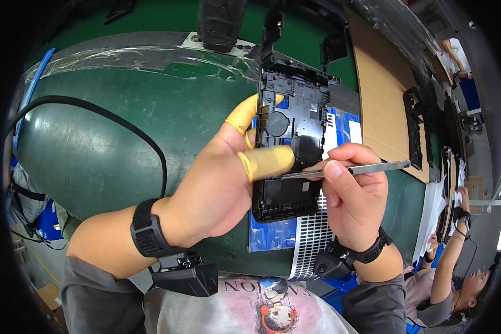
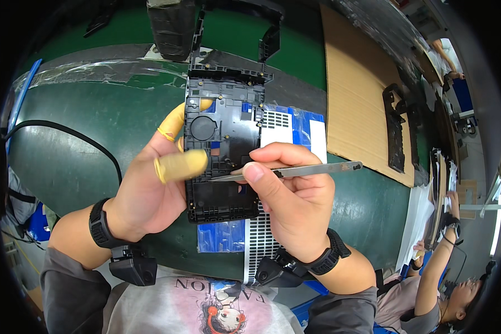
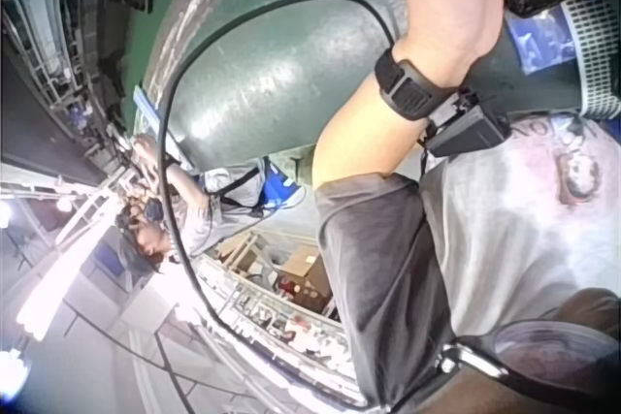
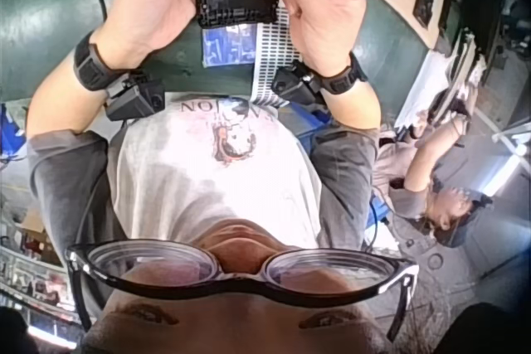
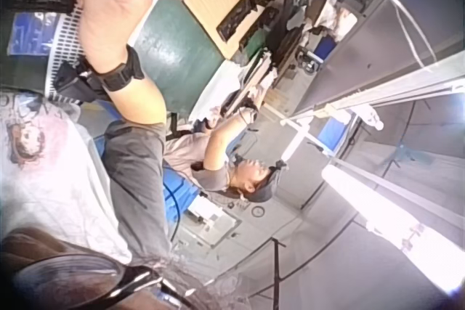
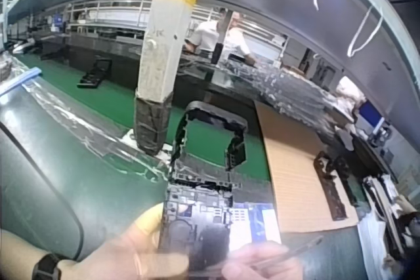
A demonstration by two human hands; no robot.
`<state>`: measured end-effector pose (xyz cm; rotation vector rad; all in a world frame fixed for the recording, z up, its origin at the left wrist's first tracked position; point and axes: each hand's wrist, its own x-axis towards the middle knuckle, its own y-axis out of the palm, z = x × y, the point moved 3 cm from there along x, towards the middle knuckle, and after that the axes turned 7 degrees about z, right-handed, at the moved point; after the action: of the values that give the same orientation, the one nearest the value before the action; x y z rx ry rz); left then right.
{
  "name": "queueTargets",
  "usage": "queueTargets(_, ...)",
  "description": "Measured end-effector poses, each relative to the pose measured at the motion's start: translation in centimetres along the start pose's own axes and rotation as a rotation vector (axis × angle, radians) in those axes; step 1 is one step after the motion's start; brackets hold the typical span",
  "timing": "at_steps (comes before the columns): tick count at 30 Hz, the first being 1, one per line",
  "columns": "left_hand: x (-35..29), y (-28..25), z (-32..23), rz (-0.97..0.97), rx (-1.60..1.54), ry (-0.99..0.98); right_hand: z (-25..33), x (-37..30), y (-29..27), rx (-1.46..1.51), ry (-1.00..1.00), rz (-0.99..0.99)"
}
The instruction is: Assembling plastic housing components on a manufacturing line using tweezers.
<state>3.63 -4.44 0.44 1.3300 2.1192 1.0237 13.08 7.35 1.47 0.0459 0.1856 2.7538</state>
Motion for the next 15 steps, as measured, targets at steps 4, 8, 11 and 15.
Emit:
queueTargets(4, -0.1, -0.1, 0.6, 0.006, 0.198, 0.148, 0.0, 0.0, 0.0, 0.004, -0.021, 0.007)
queueTargets(8, 0.1, -0.5, 0.3, -0.049, 0.208, 0.079, -0.2, 0.1, -0.3, 0.079, -0.064, -0.032)
queueTargets(11, 0.4, -0.6, -0.5, -0.083, 0.209, 0.036, 0.4, 1.1, -1.6, 0.136, -0.151, -0.131)
queueTargets(15, 1.1, -0.3, -1.5, -0.025, 0.236, 0.155, -0.5, 2.8, -4.0, 0.047, -0.09, -0.184)
